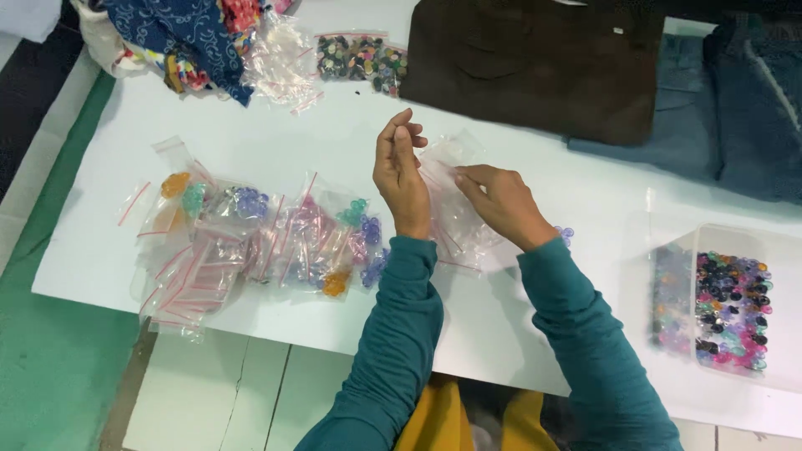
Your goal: Sorting and bagging small colorful buttons from a tray into plastic bags
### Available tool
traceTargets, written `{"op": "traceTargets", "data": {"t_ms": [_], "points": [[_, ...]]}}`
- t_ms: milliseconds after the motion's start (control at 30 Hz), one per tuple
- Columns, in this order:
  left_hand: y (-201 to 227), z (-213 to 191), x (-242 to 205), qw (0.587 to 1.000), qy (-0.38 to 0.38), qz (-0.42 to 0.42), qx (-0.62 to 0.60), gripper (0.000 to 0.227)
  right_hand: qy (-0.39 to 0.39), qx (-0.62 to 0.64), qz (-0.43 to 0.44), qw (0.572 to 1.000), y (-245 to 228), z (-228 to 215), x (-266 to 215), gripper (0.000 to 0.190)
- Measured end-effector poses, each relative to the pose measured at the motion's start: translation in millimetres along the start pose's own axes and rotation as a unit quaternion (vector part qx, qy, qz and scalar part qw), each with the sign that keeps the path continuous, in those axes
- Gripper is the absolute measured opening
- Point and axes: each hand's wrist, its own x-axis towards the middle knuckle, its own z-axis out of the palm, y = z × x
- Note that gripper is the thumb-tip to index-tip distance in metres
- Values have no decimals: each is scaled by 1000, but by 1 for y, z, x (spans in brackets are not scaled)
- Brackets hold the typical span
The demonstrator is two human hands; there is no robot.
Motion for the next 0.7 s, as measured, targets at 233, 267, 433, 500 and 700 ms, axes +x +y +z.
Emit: {"op": "traceTargets", "data": {"t_ms": [233,267,433,500,700], "points": [[3,21,-26,974,-228,-7,11,25,147,97,-51,983,32,-61,-77,22],[5,25,-34,955,-294,8,36,39,163,122,-45,978,44,-64,-85,20],[-2,46,-56,910,-396,87,87,28,208,189,-41,959,64,-69,-107,17],[4,50,-59,909,-385,128,101,13,238,194,-62,950,66,-66,-108,18],[-9,56,-72,921,-322,172,135,14,360,113,-132,917,97,-51,-111,21]]}}
